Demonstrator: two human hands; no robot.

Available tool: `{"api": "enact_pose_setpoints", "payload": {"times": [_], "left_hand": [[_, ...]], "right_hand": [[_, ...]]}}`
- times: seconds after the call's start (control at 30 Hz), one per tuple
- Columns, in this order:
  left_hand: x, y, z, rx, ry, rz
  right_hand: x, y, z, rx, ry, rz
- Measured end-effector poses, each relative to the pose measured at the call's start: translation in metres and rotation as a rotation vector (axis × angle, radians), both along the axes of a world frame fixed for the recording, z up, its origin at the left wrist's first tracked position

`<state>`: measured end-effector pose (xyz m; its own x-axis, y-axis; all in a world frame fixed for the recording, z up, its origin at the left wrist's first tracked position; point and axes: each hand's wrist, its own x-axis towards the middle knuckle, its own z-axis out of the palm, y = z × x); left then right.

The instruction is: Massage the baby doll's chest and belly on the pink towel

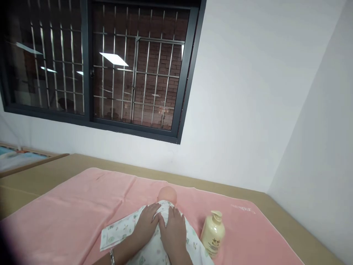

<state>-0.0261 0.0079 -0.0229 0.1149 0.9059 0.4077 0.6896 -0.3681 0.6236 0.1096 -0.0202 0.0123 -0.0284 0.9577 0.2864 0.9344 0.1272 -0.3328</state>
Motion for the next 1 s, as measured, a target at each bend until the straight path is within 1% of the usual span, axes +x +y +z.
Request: {"api": "enact_pose_setpoints", "payload": {"times": [0.13,0.3,0.6,0.83,1.0], "left_hand": [[0.002,-0.003,0.001,-0.005,0.007,0.012],[0.004,-0.007,-0.004,0.047,-0.014,0.013],[0.002,-0.004,-0.011,0.105,-0.039,0.034],[0.000,-0.005,-0.014,0.182,-0.020,0.004],[-0.002,-0.006,-0.013,0.171,-0.037,-0.018]], "right_hand": [[0.002,0.002,0.000,-0.015,0.011,-0.001],[0.003,0.005,0.000,-0.026,0.009,0.003],[0.002,0.000,-0.001,0.008,0.010,0.012],[0.004,0.001,-0.002,0.004,0.028,0.023],[0.004,0.002,-0.003,0.021,0.024,0.033]]}}
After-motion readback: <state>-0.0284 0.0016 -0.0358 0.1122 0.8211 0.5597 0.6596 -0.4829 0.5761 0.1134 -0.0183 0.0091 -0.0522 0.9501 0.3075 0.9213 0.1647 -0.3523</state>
